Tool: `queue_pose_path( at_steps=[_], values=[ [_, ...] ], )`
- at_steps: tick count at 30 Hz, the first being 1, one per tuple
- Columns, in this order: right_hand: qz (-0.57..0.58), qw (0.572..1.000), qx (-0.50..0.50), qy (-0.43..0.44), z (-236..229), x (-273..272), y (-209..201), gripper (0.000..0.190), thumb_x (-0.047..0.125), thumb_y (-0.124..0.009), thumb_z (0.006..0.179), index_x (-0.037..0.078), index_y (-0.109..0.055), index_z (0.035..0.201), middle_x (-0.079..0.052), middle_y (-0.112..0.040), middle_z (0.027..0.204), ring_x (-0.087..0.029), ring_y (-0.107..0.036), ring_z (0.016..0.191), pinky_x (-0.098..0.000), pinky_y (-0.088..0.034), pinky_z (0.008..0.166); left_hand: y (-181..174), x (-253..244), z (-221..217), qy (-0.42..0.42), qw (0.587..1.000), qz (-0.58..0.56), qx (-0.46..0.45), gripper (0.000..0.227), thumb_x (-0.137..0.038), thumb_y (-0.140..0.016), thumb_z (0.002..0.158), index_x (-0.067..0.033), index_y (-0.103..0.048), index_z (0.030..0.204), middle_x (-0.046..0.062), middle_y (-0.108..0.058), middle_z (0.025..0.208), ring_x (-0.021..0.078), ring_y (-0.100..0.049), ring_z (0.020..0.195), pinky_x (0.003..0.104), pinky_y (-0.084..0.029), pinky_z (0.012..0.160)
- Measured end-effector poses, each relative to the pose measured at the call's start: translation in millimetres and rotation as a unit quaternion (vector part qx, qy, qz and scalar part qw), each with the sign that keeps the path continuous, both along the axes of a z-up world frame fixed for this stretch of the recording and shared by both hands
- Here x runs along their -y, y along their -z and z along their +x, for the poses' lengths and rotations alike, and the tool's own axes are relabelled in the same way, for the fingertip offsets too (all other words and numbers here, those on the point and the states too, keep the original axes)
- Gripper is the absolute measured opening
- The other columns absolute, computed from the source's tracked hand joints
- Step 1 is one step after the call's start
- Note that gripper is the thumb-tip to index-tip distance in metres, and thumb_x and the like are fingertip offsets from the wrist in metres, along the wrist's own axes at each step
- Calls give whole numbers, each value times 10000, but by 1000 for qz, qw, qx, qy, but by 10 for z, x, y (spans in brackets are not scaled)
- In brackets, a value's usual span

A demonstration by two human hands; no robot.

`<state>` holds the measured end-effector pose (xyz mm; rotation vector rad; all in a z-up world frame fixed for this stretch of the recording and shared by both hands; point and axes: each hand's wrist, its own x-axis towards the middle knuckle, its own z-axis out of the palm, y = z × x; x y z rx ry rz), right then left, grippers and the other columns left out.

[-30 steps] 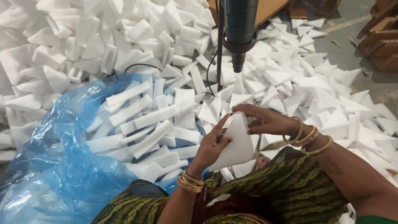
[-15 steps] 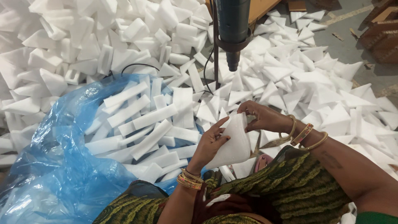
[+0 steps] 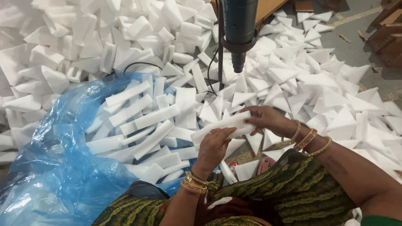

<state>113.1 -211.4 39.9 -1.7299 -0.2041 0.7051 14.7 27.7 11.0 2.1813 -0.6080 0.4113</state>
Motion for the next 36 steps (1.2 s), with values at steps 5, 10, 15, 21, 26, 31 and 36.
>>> queue_pose_path(
  at_steps=[5,10,15,21,26,31,36],
  values=[
    [-166,983,74,24,-49,-58,-63,529,117,-648,909,57,-568,1429,-213,-745,986,-214,-681,722,-309,-565,611,8,-15,2,-45,992,-23,115,341,-81,-752,892,-108,-675,1222,83,-713,1168,281,-654,1111,394,-517,962],
    [-6,991,107,77,116,313,144,506,20,-591,902,11,-555,1407,-131,-684,1085,-162,-664,865,-281,-581,725,-248,-209,-3,-304,918,22,255,464,-169,-819,787,-29,-636,1190,167,-664,1065,282,-623,996,381,-477,868],
    [59,992,76,86,259,506,368,497,-5,-571,923,32,-559,1419,-99,-654,1115,-143,-636,931,-287,-556,801,-46,-238,129,-151,915,-330,-177,417,-134,-744,900,-20,-672,1295,11,-690,835,68,-600,731,234,-516,661],
    [78,991,-23,110,328,476,393,468,28,-535,966,48,-536,1434,-132,-647,1210,-182,-661,1001,-315,-586,906,92,-178,170,-104,910,-348,-198,399,-134,-754,904,32,-673,1257,21,-710,837,51,-606,729,224,-514,669],
    [67,988,-88,103,296,396,413,460,78,-472,995,1,-454,1449,-166,-596,1341,-249,-680,1124,-343,-564,920,-32,-104,240,-85,885,-379,-257,416,-135,-743,906,63,-636,1255,47,-701,812,73,-601,693,229,-474,612],
    [69,985,-129,87,339,391,602,460,90,-448,1010,-52,-456,1447,-207,-619,1316,-283,-691,1106,-349,-567,884,-24,-44,377,-54,853,-415,-313,468,-160,-717,881,24,-606,1297,57,-681,807,85,-653,688,240,-565,618],
    [41,993,-105,37,324,410,799,453,139,-445,1005,-96,-500,1388,-231,-646,1222,-263,-728,953,-347,-648,829,298,21,640,-50,818,-464,-337,420,-151,-732,886,-12,-611,1262,64,-674,816,112,-647,662,257,-563,610]
  ],
)
